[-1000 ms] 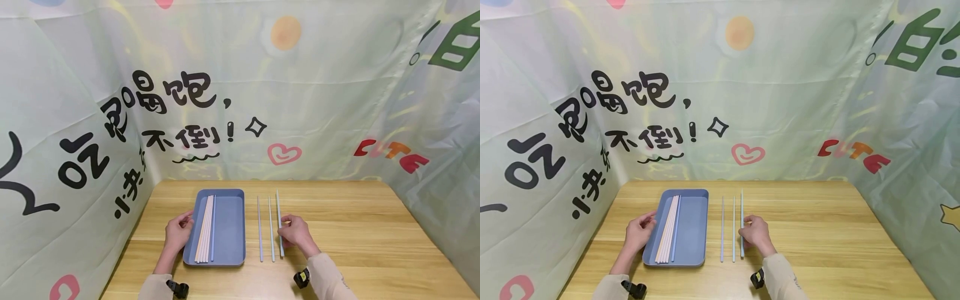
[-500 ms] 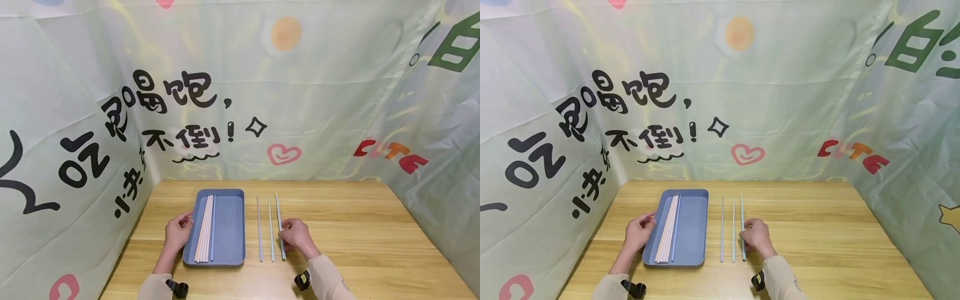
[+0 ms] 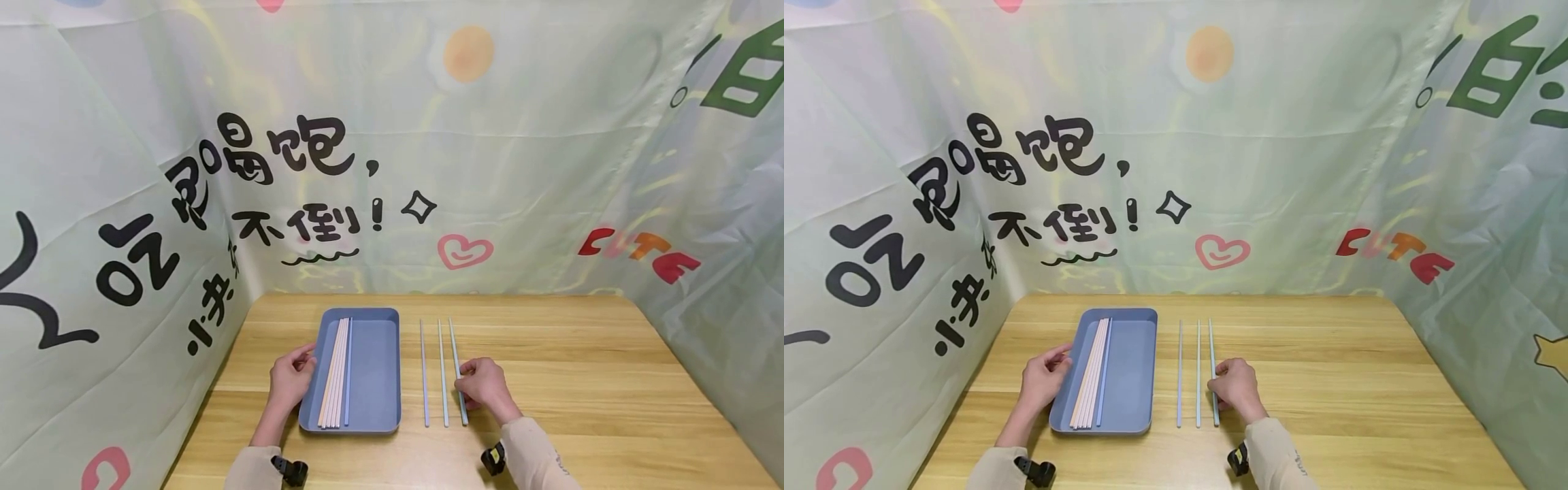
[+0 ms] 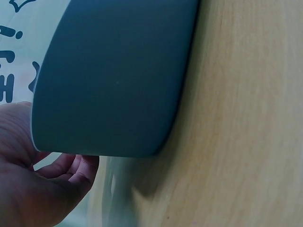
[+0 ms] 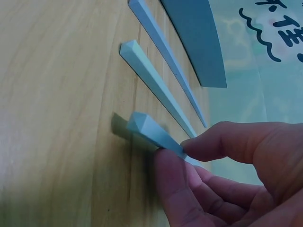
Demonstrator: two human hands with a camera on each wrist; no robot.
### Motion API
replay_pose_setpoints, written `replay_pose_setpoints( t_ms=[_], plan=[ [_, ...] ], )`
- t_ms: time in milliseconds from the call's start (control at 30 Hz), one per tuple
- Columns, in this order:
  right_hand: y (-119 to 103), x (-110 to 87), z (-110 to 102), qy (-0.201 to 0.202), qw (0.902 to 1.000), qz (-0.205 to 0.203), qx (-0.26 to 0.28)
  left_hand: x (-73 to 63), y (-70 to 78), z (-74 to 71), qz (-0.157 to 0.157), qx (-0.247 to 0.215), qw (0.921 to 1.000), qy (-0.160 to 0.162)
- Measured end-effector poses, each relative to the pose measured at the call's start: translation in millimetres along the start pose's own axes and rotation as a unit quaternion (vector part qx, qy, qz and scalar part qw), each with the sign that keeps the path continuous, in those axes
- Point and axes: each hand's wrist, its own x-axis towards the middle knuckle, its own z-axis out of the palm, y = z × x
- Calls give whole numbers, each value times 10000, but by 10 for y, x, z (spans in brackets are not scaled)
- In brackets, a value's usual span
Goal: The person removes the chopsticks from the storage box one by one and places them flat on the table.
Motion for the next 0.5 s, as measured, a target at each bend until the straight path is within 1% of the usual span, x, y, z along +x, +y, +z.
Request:
replay_pose_setpoints(
  t_ms=[500],
  plan=[
    [16, 9, 27, 115, 9999, 21, -68, 4, -4, 6, 9, 39, 10000, 41]
  ],
)
